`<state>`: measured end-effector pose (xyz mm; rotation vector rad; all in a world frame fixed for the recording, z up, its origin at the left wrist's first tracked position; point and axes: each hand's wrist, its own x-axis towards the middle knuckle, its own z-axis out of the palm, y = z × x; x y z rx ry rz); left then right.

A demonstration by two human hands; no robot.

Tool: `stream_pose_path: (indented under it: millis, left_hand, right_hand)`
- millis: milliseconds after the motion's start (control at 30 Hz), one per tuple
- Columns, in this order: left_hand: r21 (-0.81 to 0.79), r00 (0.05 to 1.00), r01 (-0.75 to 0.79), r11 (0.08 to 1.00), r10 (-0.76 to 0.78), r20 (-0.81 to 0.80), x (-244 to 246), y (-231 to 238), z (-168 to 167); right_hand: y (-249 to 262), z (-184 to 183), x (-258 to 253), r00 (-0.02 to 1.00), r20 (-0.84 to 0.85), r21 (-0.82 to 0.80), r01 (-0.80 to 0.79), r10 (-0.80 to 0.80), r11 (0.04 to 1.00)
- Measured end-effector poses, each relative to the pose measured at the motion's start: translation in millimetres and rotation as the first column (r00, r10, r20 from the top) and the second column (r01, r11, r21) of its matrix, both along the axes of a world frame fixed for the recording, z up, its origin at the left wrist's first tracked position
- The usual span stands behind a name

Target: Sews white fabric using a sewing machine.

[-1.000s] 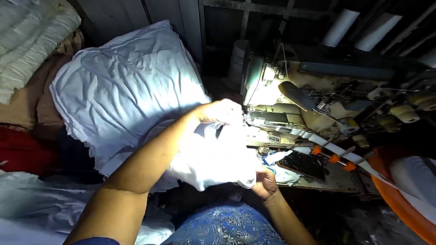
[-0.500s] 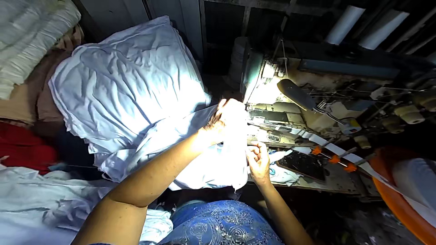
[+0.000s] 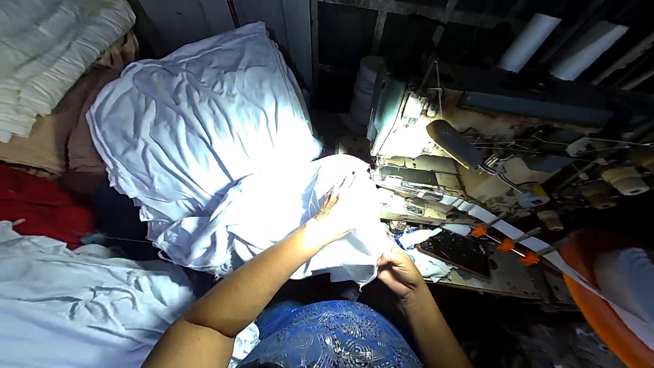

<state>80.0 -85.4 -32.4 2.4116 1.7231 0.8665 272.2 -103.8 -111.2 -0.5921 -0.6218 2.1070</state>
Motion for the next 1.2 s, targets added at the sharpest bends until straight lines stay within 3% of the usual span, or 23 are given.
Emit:
stream_pose_path:
  millis: [100, 167, 233, 300, 467, 667, 800, 867, 967, 1200]
  left_hand:
    - [0.012, 1.000, -0.001, 1.000, 0.001, 0.009, -1, 4, 0]
    - [-0.115, 1.000, -0.003, 0.993, 0.005, 0.013, -2, 2, 6]
    - [-0.085, 1.000, -0.001, 0.996, 0.002, 0.002, 0, 2, 10]
    - [-0.034, 1.000, 0.010, 0.999, -0.010, -0.008, 1, 4, 8]
    - [-0.004, 0.998, -0.047, 0.999, 0.047, -0.036, 9, 7, 6]
    - [0.247, 0.969, -0.090, 0.965, 0.143, -0.203, 12, 18, -14]
    - [0.284, 0.988, -0.076, 0.956, 0.111, -0.109, 12, 18, -17]
    - [0.204, 0.989, -0.083, 0.975, 0.106, -0.106, 11, 16, -10]
    - [-0.091, 0.991, -0.121, 0.989, 0.115, -0.062, 7, 23, 19]
    - [-0.330, 0.997, -0.010, 0.944, 0.035, 0.069, -10, 67, 53]
  right_hand:
    - [4, 4, 4, 0.999, -0.034, 0.068, 0.006, -0.004, 0.998]
    - [6, 7, 4, 0.990, 0.126, 0.241, 0.028, -0.060, 0.970]
    - [8, 7, -1, 0.945, 0.262, 0.448, 0.059, -0.194, 0.892]
    - [10, 8, -6, 0.917, 0.259, 0.545, 0.121, -0.303, 0.830]
    - [7, 7, -8, 0.897, 0.243, 0.589, 0.165, -0.369, 0.791]
    - [8, 3, -1, 0.852, 0.318, 0.689, 0.094, -0.416, 0.719]
    - [3, 8, -1, 0.842, 0.304, 0.663, 0.149, -0.446, 0.734]
    - [4, 11, -2, 0.845, 0.264, 0.660, 0.194, -0.465, 0.726]
    - [14, 11, -5, 0.848, 0.254, 0.696, 0.174, -0.465, 0.697]
    - [38, 11, -20, 0.864, 0.241, 0.693, 0.165, -0.442, 0.702]
